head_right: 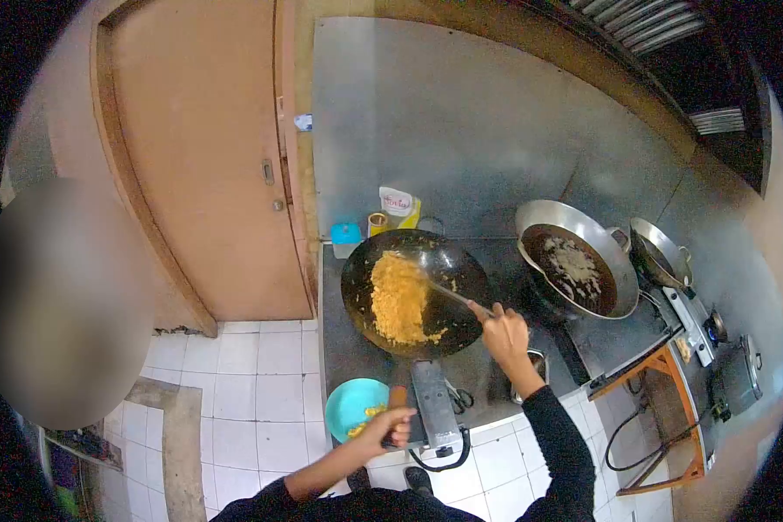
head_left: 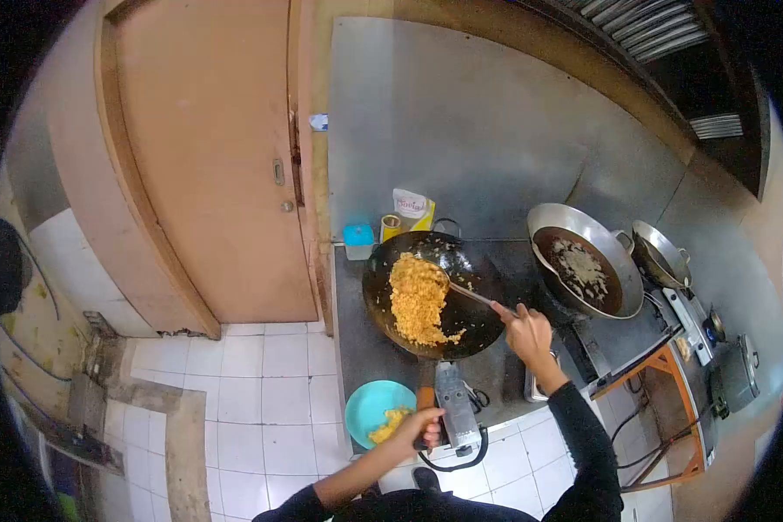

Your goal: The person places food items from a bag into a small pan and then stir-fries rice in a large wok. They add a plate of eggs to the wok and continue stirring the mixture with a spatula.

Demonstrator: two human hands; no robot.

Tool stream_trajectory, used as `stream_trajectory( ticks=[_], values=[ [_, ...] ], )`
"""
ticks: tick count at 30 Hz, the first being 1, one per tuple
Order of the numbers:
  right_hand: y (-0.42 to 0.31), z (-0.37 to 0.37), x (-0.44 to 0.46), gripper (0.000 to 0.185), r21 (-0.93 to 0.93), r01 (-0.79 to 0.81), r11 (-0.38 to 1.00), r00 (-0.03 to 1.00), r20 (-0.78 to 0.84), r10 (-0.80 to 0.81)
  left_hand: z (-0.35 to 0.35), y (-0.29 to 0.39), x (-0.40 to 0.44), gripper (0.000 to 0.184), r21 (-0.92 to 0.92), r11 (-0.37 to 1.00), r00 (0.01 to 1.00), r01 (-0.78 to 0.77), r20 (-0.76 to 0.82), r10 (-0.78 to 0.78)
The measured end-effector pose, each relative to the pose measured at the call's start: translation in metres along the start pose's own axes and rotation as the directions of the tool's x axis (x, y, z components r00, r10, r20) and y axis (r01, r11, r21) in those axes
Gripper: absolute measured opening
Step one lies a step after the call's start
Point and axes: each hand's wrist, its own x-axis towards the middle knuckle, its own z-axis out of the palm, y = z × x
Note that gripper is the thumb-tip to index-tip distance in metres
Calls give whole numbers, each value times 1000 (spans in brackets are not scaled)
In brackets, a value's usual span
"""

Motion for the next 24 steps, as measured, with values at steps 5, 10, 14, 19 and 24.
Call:
stream_trajectory(
  ticks=[5, 10, 14, 19, 24],
  values=[
    [10, -27, -12, 53, -230, 135, 964, 970, -169, -176, -21, 19, -4, 29, 73, 997, 1000, 24, 4, -24],
    [15, 8, -35, 55, -325, 65, 943, 995, -51, -86, -12, -25, 43, 27, -17, 999, 995, -48, 90, 49],
    [5, 17, -25, 55, -293, 46, 955, 991, -106, -80, 16, -50, 80, 26, -40, 957, 954, -289, -98, 284],
    [-4, -18, 12, 44, -204, -73, 976, 996, 38, 83, 46, -71, 107, 24, -151, 915, 926, -373, -124, 357],
    [2, -78, 46, 27, -105, -263, 959, 904, 321, 282, 69, -83, 135, 27, -175, 883, 897, -436, -164, 410]
  ],
)
